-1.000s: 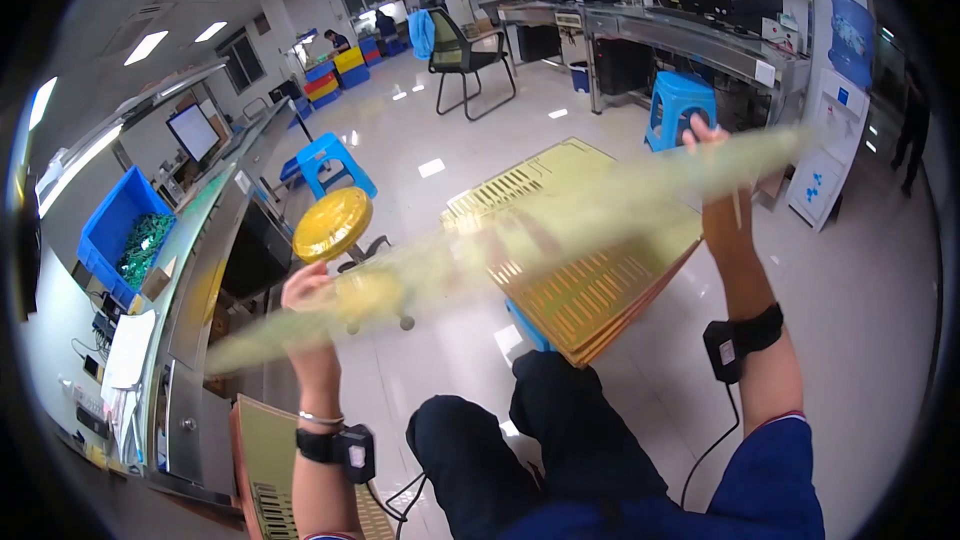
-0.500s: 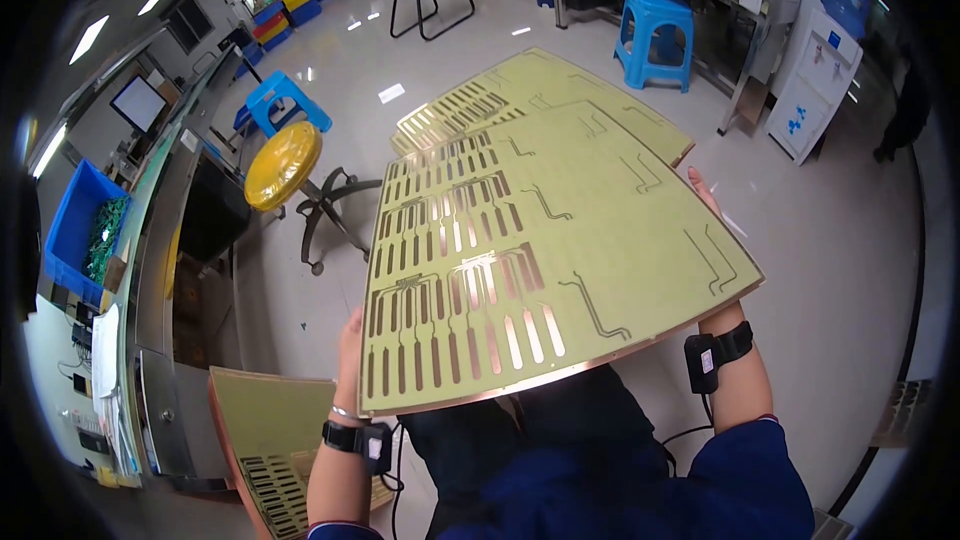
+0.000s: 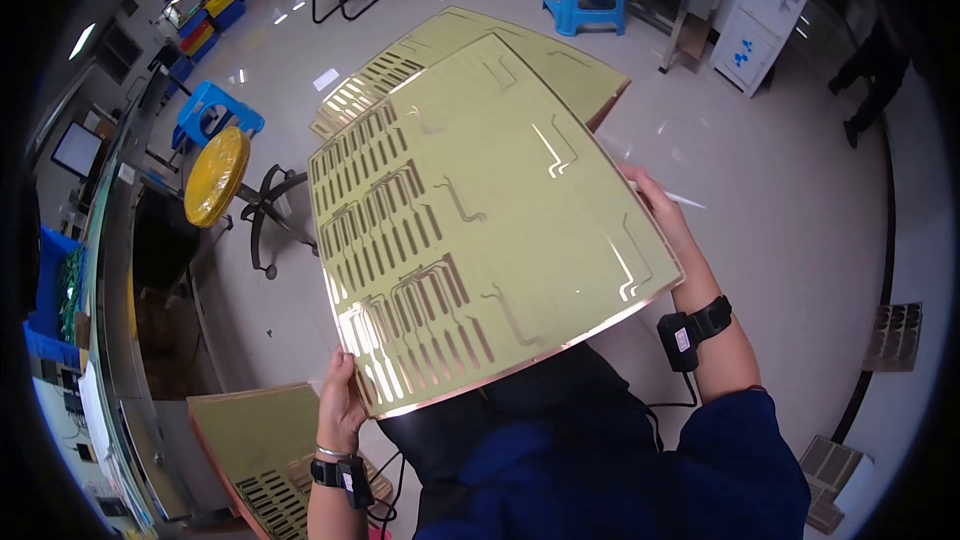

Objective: Marking specific areas on flexible yellow circuit boards with a white pen as part of a quality check or assembly process.

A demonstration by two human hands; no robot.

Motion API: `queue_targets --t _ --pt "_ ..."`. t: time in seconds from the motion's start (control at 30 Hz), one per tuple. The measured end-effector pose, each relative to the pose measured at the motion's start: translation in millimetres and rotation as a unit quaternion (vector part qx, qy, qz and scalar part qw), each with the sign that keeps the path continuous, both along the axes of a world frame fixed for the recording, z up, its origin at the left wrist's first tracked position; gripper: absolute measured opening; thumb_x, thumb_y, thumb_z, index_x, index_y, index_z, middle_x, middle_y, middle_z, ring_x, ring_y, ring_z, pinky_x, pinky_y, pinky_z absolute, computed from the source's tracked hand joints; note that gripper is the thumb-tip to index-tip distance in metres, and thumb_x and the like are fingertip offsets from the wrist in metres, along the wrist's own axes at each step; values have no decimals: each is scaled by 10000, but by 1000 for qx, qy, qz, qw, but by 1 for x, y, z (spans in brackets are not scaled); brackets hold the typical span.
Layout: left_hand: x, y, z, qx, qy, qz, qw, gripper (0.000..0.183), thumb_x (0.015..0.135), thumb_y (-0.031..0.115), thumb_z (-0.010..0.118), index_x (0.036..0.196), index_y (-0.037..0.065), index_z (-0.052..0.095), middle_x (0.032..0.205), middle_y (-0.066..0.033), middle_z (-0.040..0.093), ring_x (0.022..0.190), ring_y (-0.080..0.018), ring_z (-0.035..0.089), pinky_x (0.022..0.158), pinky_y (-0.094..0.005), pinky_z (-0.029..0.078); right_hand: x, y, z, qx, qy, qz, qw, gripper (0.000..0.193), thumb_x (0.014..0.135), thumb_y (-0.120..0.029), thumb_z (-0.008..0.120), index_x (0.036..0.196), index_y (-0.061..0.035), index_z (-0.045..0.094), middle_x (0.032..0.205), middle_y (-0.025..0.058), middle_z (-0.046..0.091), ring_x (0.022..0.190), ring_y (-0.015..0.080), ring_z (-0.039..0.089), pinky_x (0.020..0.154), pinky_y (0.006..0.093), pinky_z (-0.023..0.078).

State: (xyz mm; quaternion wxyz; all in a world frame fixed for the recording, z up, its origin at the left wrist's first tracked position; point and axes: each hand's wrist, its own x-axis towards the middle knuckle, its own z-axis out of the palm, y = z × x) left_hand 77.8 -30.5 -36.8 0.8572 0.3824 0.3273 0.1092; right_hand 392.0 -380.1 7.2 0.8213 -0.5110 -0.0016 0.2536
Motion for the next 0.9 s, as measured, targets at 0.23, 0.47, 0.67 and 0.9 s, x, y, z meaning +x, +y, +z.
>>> queue_targets --t 0.23,0.47,0.67,0.9 --pt "3 4 -16 64 25 20 997 261 977 153 394 1205 32 437 1148 -116 565 1013 -204 582 905 -354 476 -13 3 0 -21 -72 27 997 374 956 -223 481 1229 31 505 1110 102 608 957 129 608 815 236 504" --pt "17 10 -10 124 14 38 992 254 971 138 404 1180 3 455 1120 -109 583 1009 -194 585 898 -338 467 -17 10 -10 6 -16 -3 1000 323 948 -112 489 1245 14 477 1115 116 604 1011 147 599 831 244 505" --pt "27 24 -6 143 15 46 989 210 965 132 421 1123 14 493 1096 -92 600 993 -178 585 879 -316 463 -4 -1 -34 -192 -265 -71 942 330 980 -162 420 1271 -10 457 1143 151 591 1012 192 601 876 310 482" --pt "27 28 -15 192 46 47 979 216 965 149 440 1113 9 510 1054 -74 600 939 -155 571 856 -305 453 -54 -3 -2 -287 -511 27 810 255 926 -170 501 1077 2 613 993 150 635 884 248 612 800 350 490"
